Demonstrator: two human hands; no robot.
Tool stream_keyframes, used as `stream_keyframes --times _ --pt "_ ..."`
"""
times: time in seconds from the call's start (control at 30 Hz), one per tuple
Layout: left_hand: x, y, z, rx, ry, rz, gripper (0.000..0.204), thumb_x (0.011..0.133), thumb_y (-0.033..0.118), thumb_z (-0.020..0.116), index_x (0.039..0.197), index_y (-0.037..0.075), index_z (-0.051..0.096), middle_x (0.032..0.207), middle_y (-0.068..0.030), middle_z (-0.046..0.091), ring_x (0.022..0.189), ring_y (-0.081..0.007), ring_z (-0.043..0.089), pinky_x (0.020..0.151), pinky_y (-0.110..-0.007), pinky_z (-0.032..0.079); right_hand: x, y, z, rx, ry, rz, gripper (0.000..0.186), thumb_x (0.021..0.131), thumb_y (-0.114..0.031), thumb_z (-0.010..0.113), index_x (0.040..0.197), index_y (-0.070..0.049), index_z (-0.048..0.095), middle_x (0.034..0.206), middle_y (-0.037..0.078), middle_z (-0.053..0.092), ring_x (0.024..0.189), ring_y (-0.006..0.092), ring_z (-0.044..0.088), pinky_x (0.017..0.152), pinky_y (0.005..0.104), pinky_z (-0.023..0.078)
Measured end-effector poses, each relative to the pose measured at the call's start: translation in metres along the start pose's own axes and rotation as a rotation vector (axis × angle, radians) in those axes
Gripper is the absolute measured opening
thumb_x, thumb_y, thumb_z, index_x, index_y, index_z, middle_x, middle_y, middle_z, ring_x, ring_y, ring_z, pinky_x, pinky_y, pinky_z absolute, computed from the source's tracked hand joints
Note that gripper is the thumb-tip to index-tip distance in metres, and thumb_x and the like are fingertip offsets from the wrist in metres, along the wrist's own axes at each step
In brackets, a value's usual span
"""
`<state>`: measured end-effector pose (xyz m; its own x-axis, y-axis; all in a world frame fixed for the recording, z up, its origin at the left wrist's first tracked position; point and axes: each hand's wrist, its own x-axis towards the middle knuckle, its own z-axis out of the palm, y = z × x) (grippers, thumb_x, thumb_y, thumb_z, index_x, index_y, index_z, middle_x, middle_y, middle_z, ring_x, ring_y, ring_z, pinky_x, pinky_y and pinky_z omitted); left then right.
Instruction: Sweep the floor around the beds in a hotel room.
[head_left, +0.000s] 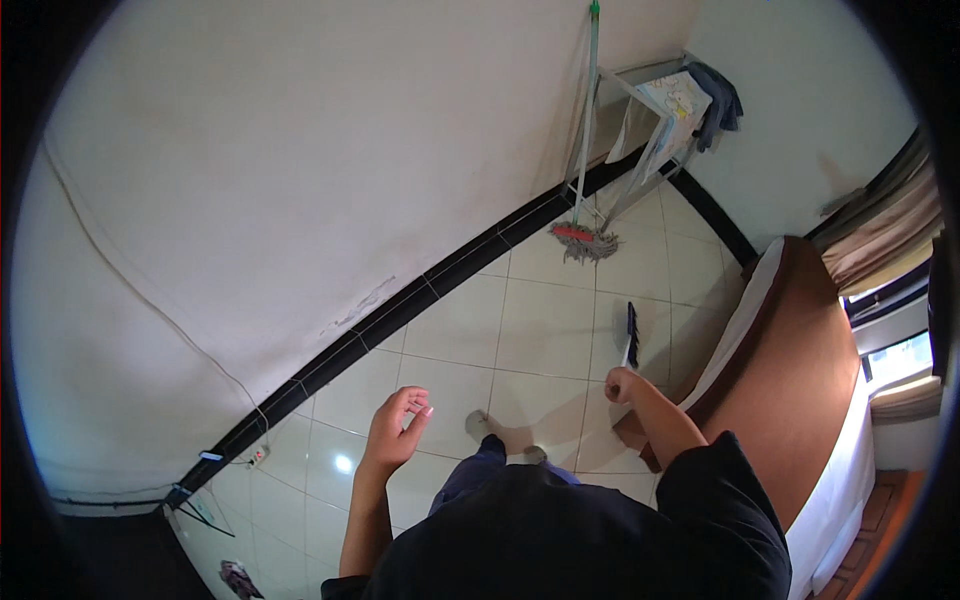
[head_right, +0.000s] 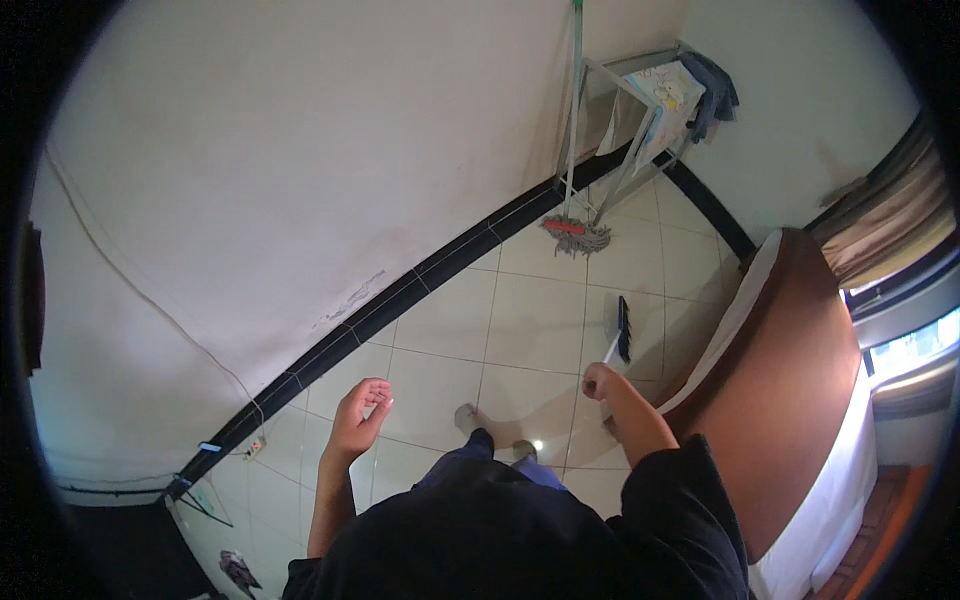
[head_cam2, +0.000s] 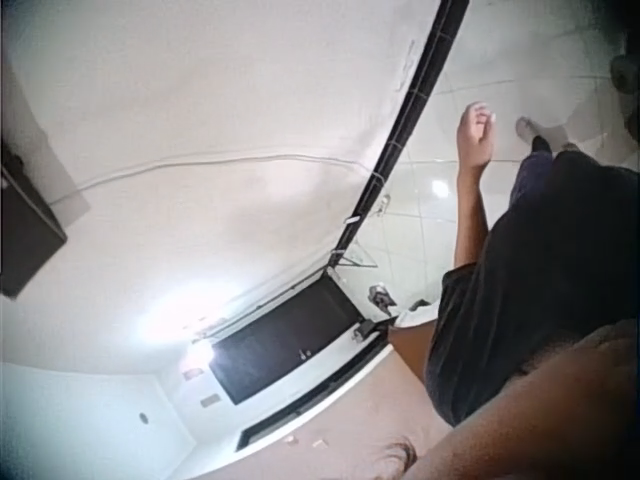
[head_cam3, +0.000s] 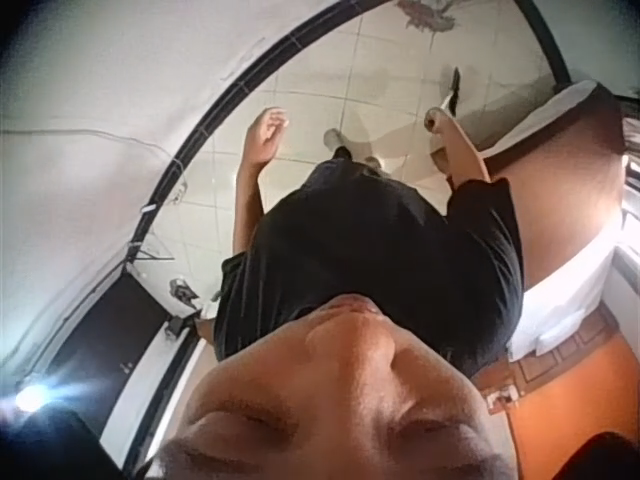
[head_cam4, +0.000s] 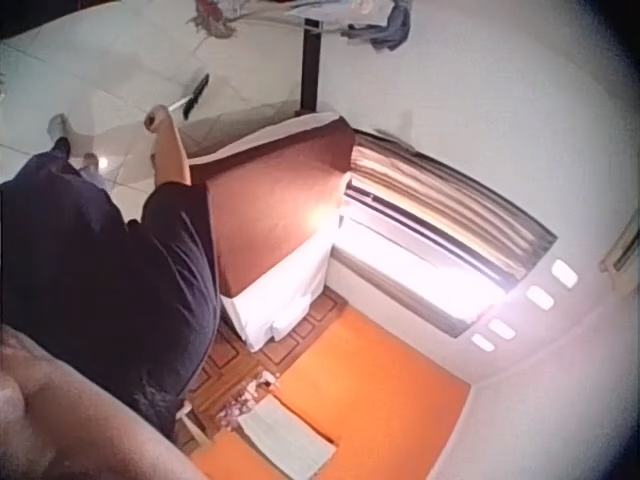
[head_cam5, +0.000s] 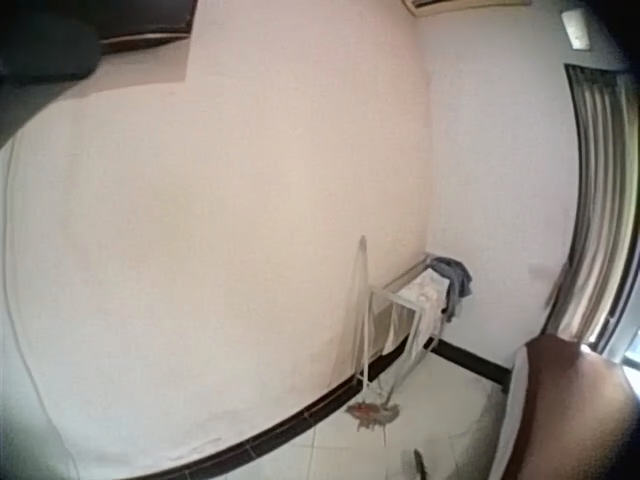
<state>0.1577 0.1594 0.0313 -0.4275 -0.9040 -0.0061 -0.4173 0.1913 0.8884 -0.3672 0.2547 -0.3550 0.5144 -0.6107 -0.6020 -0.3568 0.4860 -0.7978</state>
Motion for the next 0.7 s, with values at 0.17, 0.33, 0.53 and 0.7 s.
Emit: stream_keyframes --times 0.17,0.33,0.53,0.7 --pt "-0.004 -0.031 -0.029 0.074 0.034 -0.115 0.021 0.078 0.009 0.054 0.095 -0.001 0.050 0.083 -0.0110 0.056 0.071 -0.0175 0.054 0.065 -0.027 0.043 0.144 -0.170 0.213 0.665 0.069 0.308 0.018 0.070 -0.003 0.049 0.054 -0.007 0.041 0.047 0.003 0.038 0.037 0.0164 0.038 0.034 0.0304 0.032" --pt "0.024 -0.049 -0.034 0.020 -0.051 -0.160 0.020 0.079 0.011 0.053 0.095 -0.001 0.050 0.080 -0.0091 0.056 0.071 -0.0154 0.053 0.066 -0.027 0.041 0.160 -0.289 0.249 1.324 0.077 0.586 0.022 0.073 -0.010 0.045 0.052 -0.010 0.038 0.043 0.000 0.035 0.034 0.0134 0.035 0.031 0.0284 0.027" --pt "0.074 -0.039 -0.040 0.008 -0.126 -0.085 0.020 0.080 0.012 0.053 0.095 0.000 0.050 0.080 -0.0087 0.056 0.073 -0.0146 0.052 0.067 -0.025 0.041 0.091 -0.278 0.179 1.494 -0.032 0.553 0.020 0.080 -0.010 0.043 0.062 -0.010 0.034 0.045 -0.006 0.030 0.033 0.0038 0.028 0.031 0.0169 0.024" --pt "0.098 -0.045 -0.040 0.016 -0.136 -0.007 0.020 0.080 0.012 0.053 0.095 0.000 0.050 0.080 -0.0082 0.056 0.073 -0.0139 0.052 0.067 -0.025 0.042 -0.010 -0.255 0.141 1.484 0.350 0.417 0.016 0.079 -0.009 0.042 0.065 -0.010 0.035 0.047 -0.005 0.031 0.036 0.0038 0.031 0.032 0.0175 0.024"
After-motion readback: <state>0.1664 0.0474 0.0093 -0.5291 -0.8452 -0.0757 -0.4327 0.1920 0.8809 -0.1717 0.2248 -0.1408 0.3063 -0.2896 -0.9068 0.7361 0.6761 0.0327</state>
